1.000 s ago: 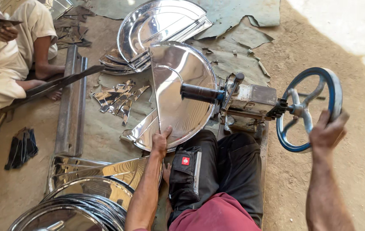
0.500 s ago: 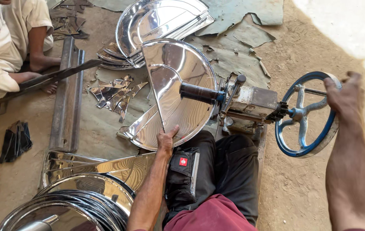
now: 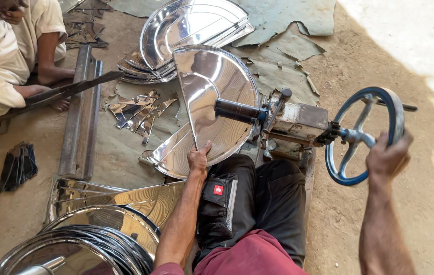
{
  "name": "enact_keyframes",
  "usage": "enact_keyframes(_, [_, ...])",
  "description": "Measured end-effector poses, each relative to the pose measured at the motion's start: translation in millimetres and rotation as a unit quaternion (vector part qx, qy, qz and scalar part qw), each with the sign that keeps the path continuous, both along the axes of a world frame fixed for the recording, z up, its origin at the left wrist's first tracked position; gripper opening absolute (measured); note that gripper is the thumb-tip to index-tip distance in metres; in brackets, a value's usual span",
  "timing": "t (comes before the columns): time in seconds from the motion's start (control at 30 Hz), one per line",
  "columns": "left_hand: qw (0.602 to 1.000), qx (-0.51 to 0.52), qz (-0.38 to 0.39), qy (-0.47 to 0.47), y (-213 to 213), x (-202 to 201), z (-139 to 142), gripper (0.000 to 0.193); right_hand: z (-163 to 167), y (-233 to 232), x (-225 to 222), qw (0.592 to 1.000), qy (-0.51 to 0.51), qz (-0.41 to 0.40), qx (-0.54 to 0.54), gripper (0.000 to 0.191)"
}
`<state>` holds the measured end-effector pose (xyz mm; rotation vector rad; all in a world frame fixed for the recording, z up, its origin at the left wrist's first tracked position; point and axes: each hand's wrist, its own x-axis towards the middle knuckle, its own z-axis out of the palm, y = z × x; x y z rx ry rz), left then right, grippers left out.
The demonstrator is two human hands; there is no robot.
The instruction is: The person operates a manual metal cutting machine to trim the edges of semi-circular metal sheets. They feed each sheet into the machine, turn a handwheel to cut the edge, and then remove the finished piece to place it on a stack.
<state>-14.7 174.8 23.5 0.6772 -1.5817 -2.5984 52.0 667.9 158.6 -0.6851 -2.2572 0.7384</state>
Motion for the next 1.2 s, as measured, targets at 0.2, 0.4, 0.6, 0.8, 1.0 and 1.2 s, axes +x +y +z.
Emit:
enact_keyframes(0.2, [0.997,-0.058,0.057,0.011,27,-9,-4,0.036,-56,-30,57,0.997,0.070,-0.008,-0.040,0.029])
enact_keyframes(0.4, [0.996,-0.046,0.062,0.047,33,-1,3,0.037,35,17,-7,0.997,-0.047,-0.009,0.063,0.042])
enact_keyframes(0.6, [0.997,-0.032,0.067,-0.024,39,1,1,0.038,85,33,-99,0.958,-0.264,0.047,-0.097,0.048])
enact_keyframes(0.8, [0.996,-0.027,0.084,0.016,35,-8,-4,0.039,81,26,-70,0.975,-0.219,0.012,-0.039,0.037])
enact_keyframes(1.0, [0.996,0.020,0.085,0.027,42,-17,14,0.045,29,13,-15,0.998,-0.066,0.015,0.012,0.032])
enact_keyframes(1.2, [0.985,0.011,0.170,0.030,91,-33,13,0.058,-44,-36,51,0.991,0.117,0.022,0.054,0.025])
